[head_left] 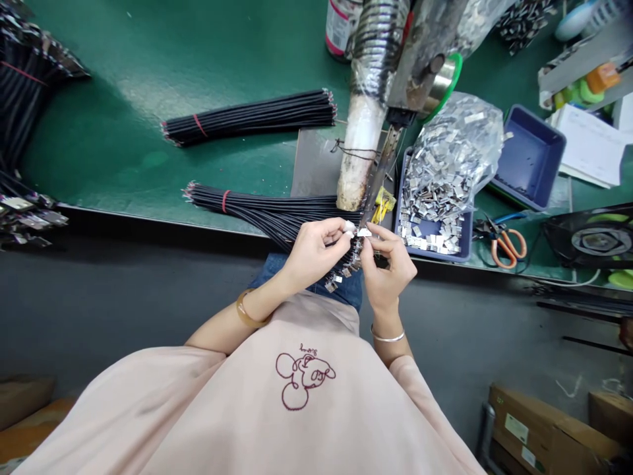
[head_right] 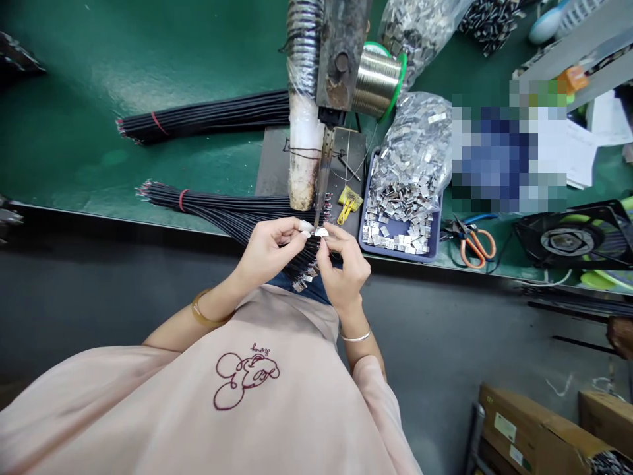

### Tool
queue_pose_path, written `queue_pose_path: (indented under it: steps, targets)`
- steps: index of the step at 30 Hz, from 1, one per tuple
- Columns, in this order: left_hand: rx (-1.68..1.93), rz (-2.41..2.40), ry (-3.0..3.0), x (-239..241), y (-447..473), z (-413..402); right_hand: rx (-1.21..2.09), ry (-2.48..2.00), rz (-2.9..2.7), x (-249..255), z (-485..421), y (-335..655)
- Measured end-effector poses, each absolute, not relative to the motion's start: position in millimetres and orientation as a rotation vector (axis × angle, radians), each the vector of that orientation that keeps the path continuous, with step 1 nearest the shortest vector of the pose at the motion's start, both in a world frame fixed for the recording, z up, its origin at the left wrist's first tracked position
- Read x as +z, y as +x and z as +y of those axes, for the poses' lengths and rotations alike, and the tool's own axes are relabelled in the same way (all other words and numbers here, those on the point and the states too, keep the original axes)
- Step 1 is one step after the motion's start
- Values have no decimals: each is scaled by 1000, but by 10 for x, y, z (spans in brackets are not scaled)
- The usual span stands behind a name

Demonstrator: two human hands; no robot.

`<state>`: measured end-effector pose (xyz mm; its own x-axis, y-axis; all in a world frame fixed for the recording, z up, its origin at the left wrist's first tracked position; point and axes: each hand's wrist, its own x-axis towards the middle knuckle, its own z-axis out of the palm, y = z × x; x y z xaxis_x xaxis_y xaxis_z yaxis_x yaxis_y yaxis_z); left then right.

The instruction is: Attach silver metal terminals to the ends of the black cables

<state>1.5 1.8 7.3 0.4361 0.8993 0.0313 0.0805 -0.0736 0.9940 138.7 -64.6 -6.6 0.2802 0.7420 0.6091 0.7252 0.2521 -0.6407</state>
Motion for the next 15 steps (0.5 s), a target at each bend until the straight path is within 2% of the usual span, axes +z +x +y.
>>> queue_pose_path:
  steps: [15]
  targets:
    - [886,929,1449,96,10,-2,-32,-1458,-1548,35,-637,1394]
